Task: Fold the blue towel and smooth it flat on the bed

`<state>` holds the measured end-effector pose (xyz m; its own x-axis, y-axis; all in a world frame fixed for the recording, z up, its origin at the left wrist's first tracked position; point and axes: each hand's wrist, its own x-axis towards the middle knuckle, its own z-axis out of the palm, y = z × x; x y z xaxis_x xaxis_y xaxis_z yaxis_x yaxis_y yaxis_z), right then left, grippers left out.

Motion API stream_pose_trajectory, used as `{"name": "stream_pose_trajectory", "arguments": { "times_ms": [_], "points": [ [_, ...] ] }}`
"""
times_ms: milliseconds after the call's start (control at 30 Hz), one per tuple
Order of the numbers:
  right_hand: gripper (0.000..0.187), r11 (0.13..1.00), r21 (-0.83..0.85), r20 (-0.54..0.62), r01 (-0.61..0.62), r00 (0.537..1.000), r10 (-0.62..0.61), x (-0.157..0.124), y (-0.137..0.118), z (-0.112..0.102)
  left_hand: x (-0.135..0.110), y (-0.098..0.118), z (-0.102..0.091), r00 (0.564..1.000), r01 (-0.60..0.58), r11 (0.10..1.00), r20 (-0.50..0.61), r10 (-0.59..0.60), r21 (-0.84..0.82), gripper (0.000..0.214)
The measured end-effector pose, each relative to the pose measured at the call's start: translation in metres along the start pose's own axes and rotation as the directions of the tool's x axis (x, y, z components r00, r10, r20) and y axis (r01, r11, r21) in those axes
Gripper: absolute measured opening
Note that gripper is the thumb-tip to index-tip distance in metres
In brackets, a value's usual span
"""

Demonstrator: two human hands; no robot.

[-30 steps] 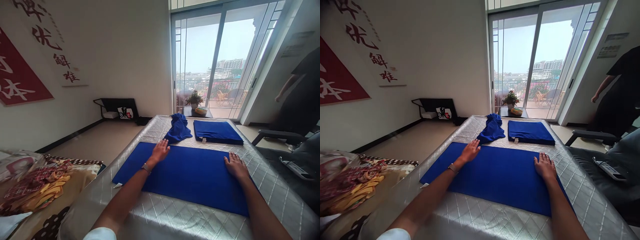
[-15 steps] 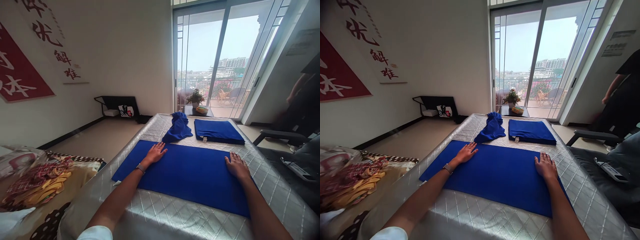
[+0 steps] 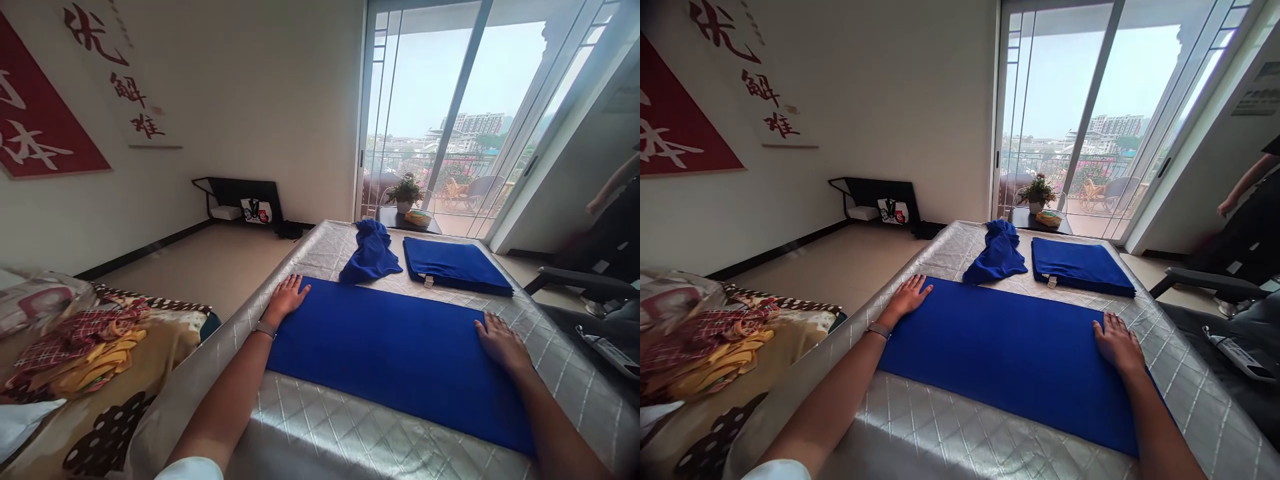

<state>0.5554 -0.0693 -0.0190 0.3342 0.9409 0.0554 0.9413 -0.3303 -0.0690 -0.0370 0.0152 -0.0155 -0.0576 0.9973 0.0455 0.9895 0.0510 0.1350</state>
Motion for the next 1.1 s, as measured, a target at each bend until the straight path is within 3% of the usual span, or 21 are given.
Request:
{"name": "stream_pose_trajectory", "arguments": {
  "times_ms": [167,233,333,467,600,700,800,1100],
  "points": [
    [0.069,0.999,-0.049,-0.024,0.01,1.0,-0.011,-0.015,-0.021,-0.019,-0.004,0.005,-0.001,0.999,0.002,1.0,-0.032,-0.002,-0.001,0.078],
    [0.067,0.988,-0.078,-0.049,0.133,0.989,-0.137,-0.029,-0.051,-0.03,-0.005,0.006,-0.002,0.999,0.009,1.0,-0.032,-0.009,-0.004,0.077],
    [0.065,0.945,-0.061,0.005,0.323,0.946,-0.323,-0.053,-0.118,-0.041,-0.006,0.008,-0.004,1.0,0.014,1.0,-0.022,-0.014,-0.006,0.076],
    [0.068,0.89,0.073,0.067,0.451,0.888,-0.455,-0.077,-0.204,-0.035,-0.007,0.008,-0.005,1.0,0.004,1.0,-0.031,-0.003,0.01,0.076],
    [0.072,0.893,0.113,0.099,0.436,0.889,-0.447,-0.084,-0.234,-0.02,-0.006,0.007,-0.004,0.999,0.004,1.0,-0.04,-0.003,0.02,0.075],
    [0.073,0.907,0.097,0.116,0.409,0.901,-0.419,-0.082,-0.224,-0.014,-0.006,0.007,-0.002,0.999,0.003,1.0,-0.049,-0.002,0.02,0.074],
    [0.072,0.922,0.052,0.131,0.384,0.913,-0.387,-0.078,-0.195,-0.014,-0.004,0.006,-0.002,0.999,0.0,1.0,-0.041,0.0,0.015,0.075],
    [0.071,0.992,-0.089,0.086,0.087,0.993,-0.079,-0.052,-0.034,-0.007,-0.002,0.005,-0.001,1.0,0.005,1.0,-0.029,-0.005,0.014,0.074]
  ]
}}
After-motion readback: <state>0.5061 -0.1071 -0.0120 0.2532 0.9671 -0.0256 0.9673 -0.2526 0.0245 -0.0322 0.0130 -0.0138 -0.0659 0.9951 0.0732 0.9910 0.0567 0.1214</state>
